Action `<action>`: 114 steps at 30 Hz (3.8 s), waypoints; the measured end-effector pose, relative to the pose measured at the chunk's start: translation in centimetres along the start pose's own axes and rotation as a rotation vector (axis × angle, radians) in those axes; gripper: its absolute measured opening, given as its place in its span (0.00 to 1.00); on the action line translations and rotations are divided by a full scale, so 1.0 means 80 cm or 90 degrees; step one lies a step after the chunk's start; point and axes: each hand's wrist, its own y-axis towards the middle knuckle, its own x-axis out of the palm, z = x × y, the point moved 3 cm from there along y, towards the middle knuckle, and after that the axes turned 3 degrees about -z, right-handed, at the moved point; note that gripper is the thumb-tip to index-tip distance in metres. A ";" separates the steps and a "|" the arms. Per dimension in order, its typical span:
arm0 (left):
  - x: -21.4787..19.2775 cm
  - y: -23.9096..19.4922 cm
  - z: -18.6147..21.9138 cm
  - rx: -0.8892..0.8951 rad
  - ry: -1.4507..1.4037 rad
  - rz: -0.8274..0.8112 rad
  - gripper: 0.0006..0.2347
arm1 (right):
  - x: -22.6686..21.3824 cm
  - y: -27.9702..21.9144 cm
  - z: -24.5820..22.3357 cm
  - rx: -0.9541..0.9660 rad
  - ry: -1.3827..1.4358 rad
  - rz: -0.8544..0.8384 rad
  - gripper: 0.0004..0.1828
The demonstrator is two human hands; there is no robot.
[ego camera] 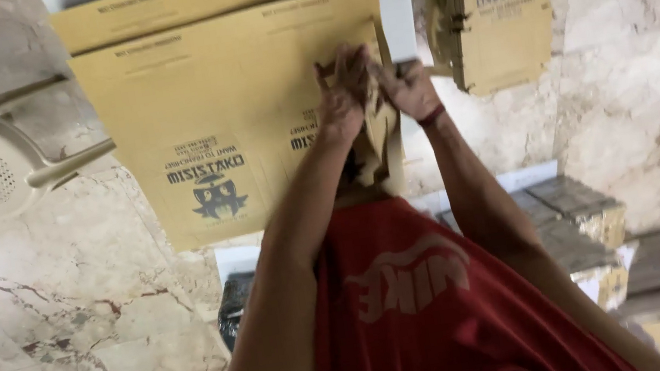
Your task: Folding cardboard sheets along pre-scored lines and separating die-cut pieces to prepare boxes.
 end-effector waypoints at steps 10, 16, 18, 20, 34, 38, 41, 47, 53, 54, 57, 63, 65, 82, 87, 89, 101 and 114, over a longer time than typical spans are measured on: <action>-0.029 0.003 -0.021 0.027 -0.107 -0.093 0.27 | -0.013 -0.019 0.007 0.240 0.053 -0.052 0.35; -0.018 0.009 -0.054 0.100 -0.200 -0.131 0.31 | -0.015 -0.101 0.113 0.197 0.308 0.355 0.28; -0.064 -0.018 -0.096 0.110 -0.402 -0.021 0.28 | -0.006 -0.148 0.136 0.223 0.288 0.468 0.36; -0.021 -0.062 -0.155 0.101 -0.389 0.090 0.23 | 0.028 -0.207 0.138 0.240 0.264 0.461 0.38; 0.090 -0.333 -0.390 0.162 -0.237 -0.019 0.33 | 0.423 -0.349 0.037 0.341 0.780 0.375 0.36; 0.089 -0.342 -0.392 0.161 -0.172 -0.132 0.39 | 0.438 -0.367 -0.075 0.012 1.084 0.112 0.46; 0.098 -0.335 -0.394 0.169 -0.147 -0.144 0.40 | 0.446 -0.363 -0.098 -0.018 1.142 0.090 0.50; 0.113 -0.323 -0.383 0.165 -0.106 -0.142 0.45 | 0.514 -0.303 -0.045 0.339 0.747 0.250 0.43; 0.130 -0.318 -0.350 0.249 -0.027 -0.108 0.50 | 0.579 -0.248 -0.049 0.336 0.722 0.289 0.20; 0.134 -0.316 -0.344 0.233 -0.042 -0.112 0.53 | 0.580 -0.241 -0.044 0.262 0.670 0.359 0.17; 0.132 -0.321 -0.319 0.212 -0.079 -0.149 0.49 | 0.572 -0.255 -0.026 0.290 0.651 0.395 0.17; 0.140 -0.319 -0.278 0.215 -0.053 -0.078 0.56 | 0.556 -0.259 -0.032 0.338 0.787 0.402 0.16; 0.139 -0.324 -0.262 0.179 -0.055 -0.121 0.60 | 0.561 -0.262 -0.034 0.358 0.775 0.428 0.16; 0.119 -0.324 -0.241 0.089 -0.055 -0.177 0.64 | 0.526 -0.261 -0.030 0.411 0.703 0.297 0.06; 0.088 -0.309 -0.281 0.139 -0.161 -0.192 0.39 | 0.512 -0.269 -0.036 0.429 0.721 0.099 0.24; 0.098 -0.304 -0.304 0.142 -0.166 -0.118 0.40 | 0.513 -0.262 -0.059 0.426 0.671 0.026 0.30; 0.168 -0.482 -0.421 -0.361 -1.040 -0.406 0.33 | 0.590 -0.236 -0.097 0.434 0.476 -0.051 0.27; 0.112 -0.480 -0.375 -0.227 -0.730 -0.160 0.32 | 0.526 -0.054 -0.092 0.041 -0.535 -0.311 0.26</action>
